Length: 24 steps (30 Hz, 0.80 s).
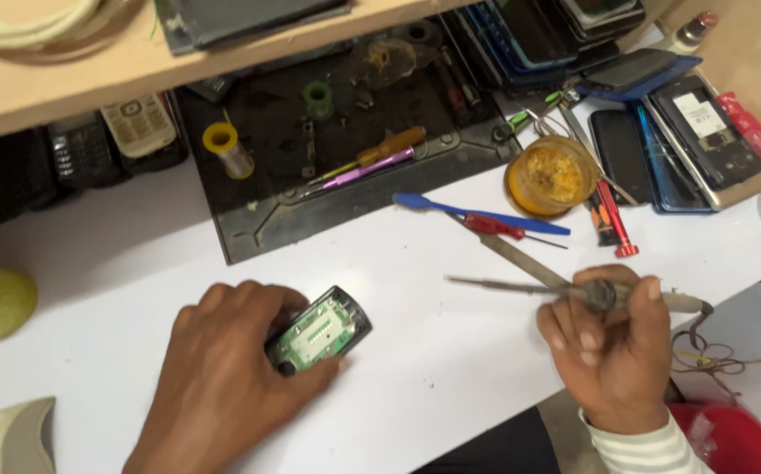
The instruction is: The person holds an opened mobile phone with its exposed circuit board on a white workbench and uses a soldering iron to solder points on the board, steadying the phone with the other hand. They briefly reach to a shelf for supplies, then continue soldering different spots on the board and reposition the phone.
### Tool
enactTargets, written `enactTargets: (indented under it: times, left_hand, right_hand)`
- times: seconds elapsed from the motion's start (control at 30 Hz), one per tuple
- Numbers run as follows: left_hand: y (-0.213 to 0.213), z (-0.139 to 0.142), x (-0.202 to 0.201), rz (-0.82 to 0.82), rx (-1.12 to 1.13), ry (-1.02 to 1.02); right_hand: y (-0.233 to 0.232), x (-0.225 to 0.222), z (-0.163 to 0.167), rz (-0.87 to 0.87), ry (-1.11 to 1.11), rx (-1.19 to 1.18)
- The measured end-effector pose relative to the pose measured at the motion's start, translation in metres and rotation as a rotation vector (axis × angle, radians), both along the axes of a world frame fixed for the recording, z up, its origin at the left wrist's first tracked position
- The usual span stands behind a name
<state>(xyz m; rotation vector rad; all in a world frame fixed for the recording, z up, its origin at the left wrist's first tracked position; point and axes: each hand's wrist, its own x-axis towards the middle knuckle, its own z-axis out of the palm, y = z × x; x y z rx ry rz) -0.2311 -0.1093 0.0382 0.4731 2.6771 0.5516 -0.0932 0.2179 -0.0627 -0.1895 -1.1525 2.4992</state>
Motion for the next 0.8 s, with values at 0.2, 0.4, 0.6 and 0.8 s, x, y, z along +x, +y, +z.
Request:
enactTargets:
  times: [0.2,0.4,0.6,0.8]
  left_hand:
    - [-0.001,-0.007,-0.002,-0.022,-0.029,-0.047]
    - [0.007,-0.001,0.002,-0.039,0.06,-0.002]
    - [0.01,-0.003,0.012,-0.124,0.28,0.229]
    - [0.007,-0.011,0.017,-0.092,0.331,0.248]
  right_hand:
    - [0.006,0.003,0.0,0.03,-0.012,-0.09]
    - [0.008,0.004,0.003,-0.022,-0.074,-0.05]
    - [0.006,0.01,0.0,0.007,-0.043,0.077]
    - [0.005,0.019,-0.004,-0.001,-0.053,0.292]
